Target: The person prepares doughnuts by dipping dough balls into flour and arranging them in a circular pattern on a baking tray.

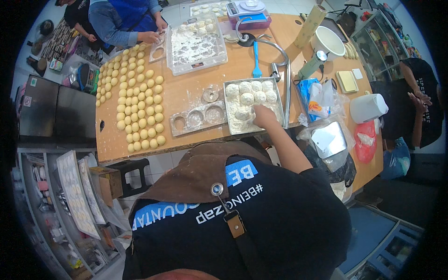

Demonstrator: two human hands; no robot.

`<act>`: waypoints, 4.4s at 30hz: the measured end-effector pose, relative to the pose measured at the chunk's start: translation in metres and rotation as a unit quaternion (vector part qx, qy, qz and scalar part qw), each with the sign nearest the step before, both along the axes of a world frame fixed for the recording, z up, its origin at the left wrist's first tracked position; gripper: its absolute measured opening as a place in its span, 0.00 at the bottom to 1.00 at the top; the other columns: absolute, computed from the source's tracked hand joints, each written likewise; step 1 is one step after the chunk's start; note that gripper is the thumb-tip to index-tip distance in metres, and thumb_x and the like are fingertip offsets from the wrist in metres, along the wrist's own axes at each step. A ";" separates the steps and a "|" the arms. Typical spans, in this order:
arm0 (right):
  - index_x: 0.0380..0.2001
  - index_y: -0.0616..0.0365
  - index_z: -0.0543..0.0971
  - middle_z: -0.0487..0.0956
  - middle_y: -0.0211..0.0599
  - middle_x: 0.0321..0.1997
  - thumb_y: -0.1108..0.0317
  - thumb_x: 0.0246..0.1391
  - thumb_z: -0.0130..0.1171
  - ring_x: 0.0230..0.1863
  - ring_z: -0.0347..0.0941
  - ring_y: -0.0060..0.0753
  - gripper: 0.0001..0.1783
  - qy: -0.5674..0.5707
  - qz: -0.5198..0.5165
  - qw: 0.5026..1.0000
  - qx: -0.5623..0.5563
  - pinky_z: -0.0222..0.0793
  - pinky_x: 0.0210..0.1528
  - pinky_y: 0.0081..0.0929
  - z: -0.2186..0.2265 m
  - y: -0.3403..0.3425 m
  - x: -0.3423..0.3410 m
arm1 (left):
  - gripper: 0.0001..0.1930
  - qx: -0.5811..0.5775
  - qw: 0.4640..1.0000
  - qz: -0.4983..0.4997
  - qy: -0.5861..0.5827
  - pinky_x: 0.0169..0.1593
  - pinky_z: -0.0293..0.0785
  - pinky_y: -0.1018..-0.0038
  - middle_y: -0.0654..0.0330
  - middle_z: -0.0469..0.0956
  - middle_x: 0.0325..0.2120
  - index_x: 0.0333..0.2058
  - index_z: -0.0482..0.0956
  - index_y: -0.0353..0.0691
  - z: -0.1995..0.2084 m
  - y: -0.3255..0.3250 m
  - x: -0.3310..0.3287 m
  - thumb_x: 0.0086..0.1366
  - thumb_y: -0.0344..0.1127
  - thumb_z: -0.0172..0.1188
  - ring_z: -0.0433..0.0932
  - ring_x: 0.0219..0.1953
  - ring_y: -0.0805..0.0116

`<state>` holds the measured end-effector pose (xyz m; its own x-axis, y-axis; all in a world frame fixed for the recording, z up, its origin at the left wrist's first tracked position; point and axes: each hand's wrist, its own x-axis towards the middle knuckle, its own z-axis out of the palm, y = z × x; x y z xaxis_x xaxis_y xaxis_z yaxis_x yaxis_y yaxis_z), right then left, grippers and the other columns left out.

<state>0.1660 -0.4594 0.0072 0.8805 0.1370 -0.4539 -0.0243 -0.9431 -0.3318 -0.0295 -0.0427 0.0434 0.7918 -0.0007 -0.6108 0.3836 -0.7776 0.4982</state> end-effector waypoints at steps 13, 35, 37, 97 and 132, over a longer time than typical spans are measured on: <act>0.40 0.61 0.77 0.78 0.52 0.40 0.70 0.44 0.60 0.43 0.74 0.50 0.17 -0.120 -0.064 0.978 0.156 0.69 0.47 0.35 -0.040 -0.011 0.013 | 0.29 -0.005 1.000 0.011 -0.013 0.55 0.66 0.64 0.43 0.72 0.48 0.50 0.70 0.34 0.008 -0.003 0.001 0.52 0.44 0.62 0.70 0.53 0.49; 0.41 0.61 0.71 0.71 0.50 0.46 0.78 0.43 0.53 0.49 0.69 0.51 0.18 -0.097 0.127 0.987 -0.013 0.68 0.49 0.42 -0.043 0.075 0.074 | 0.28 -0.004 0.999 -0.003 -0.031 0.54 0.66 0.63 0.40 0.72 0.47 0.49 0.70 0.33 -0.011 0.001 -0.006 0.53 0.43 0.62 0.69 0.53 0.47; 0.41 0.61 0.71 0.71 0.50 0.46 0.77 0.43 0.53 0.49 0.70 0.51 0.18 -0.118 0.121 0.986 -0.010 0.68 0.49 0.42 -0.041 0.076 0.073 | 0.28 -0.002 1.000 0.003 -0.025 0.54 0.66 0.63 0.40 0.72 0.47 0.50 0.70 0.34 -0.006 0.000 -0.005 0.53 0.43 0.61 0.69 0.53 0.47; 0.33 0.65 0.79 0.77 0.56 0.39 0.78 0.42 0.50 0.43 0.75 0.51 0.13 -0.070 0.143 0.987 -0.005 0.70 0.48 0.41 -0.057 0.059 0.036 | 0.26 -0.006 0.999 0.007 -0.035 0.54 0.66 0.63 0.41 0.72 0.47 0.49 0.71 0.35 -0.039 0.041 -0.009 0.55 0.45 0.59 0.70 0.52 0.47; 0.53 0.44 0.71 0.66 0.39 0.60 0.71 0.49 0.53 0.55 0.68 0.47 0.24 -0.204 0.489 0.846 0.052 0.67 0.54 0.40 -0.013 0.581 0.056 | 0.28 0.020 0.991 0.133 -0.005 0.55 0.66 0.63 0.45 0.73 0.47 0.51 0.70 0.38 -0.060 0.309 -0.094 0.58 0.51 0.59 0.70 0.52 0.50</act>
<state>0.2220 0.1219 -0.0059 0.4027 0.9119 -0.0793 0.8884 -0.4102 -0.2063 -0.1232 0.2661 -0.0161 0.7673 0.2322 -0.5978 0.5720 -0.6694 0.4742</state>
